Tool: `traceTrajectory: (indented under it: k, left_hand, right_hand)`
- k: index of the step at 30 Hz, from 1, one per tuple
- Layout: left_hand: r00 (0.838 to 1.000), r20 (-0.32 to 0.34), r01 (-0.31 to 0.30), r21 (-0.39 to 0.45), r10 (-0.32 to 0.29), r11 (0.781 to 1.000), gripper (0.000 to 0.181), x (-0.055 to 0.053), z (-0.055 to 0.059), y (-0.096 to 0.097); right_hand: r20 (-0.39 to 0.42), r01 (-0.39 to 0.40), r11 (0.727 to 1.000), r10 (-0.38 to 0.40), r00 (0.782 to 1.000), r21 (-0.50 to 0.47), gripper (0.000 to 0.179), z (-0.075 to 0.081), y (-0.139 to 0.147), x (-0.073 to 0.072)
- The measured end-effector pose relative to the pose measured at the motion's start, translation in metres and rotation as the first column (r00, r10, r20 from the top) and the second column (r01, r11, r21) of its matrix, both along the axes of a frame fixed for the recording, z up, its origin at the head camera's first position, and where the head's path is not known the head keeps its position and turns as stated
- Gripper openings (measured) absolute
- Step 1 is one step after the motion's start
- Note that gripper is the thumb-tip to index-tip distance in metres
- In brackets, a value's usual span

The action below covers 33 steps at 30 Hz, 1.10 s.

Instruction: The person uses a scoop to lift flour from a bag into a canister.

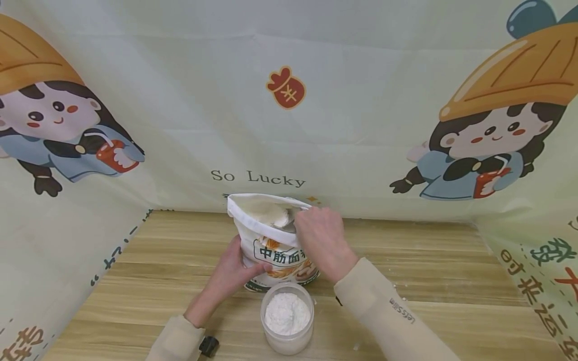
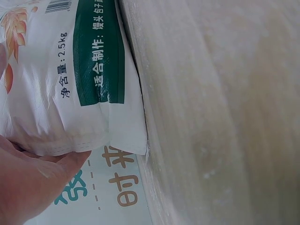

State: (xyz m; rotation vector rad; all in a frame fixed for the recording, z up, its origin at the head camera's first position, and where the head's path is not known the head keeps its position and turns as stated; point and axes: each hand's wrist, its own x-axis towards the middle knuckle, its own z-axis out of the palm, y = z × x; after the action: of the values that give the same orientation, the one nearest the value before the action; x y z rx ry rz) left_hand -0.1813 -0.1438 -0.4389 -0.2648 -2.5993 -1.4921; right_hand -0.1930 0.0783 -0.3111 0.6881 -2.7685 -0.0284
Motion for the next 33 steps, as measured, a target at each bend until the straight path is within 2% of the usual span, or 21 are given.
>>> traceTrajectory:
  k: [6, 26, 33]
  left_hand:
    - [1.000, -0.006, -0.004, -0.004, 0.004, 1.000, 0.095, -0.001, -0.001, 0.000]
    - [1.000, -0.011, -0.001, -0.007, 0.001, 1.000, 0.096, -0.001, -0.002, 0.000]
    - [1.000, 0.005, -0.008, -0.007, 0.008, 1.000, 0.099, 0.000, -0.001, 0.000]
  right_hand:
    - [0.010, 0.005, 1.000, -0.005, 1.000, -0.022, 0.046, -0.005, -0.001, -0.004]
    - [-0.007, 0.024, 0.996, -0.024, 1.000, -0.081, 0.053, -0.018, -0.005, -0.014]
    - [-0.088, -0.010, 0.996, 0.003, 0.996, -0.087, 0.048, -0.023, -0.003, -0.015]
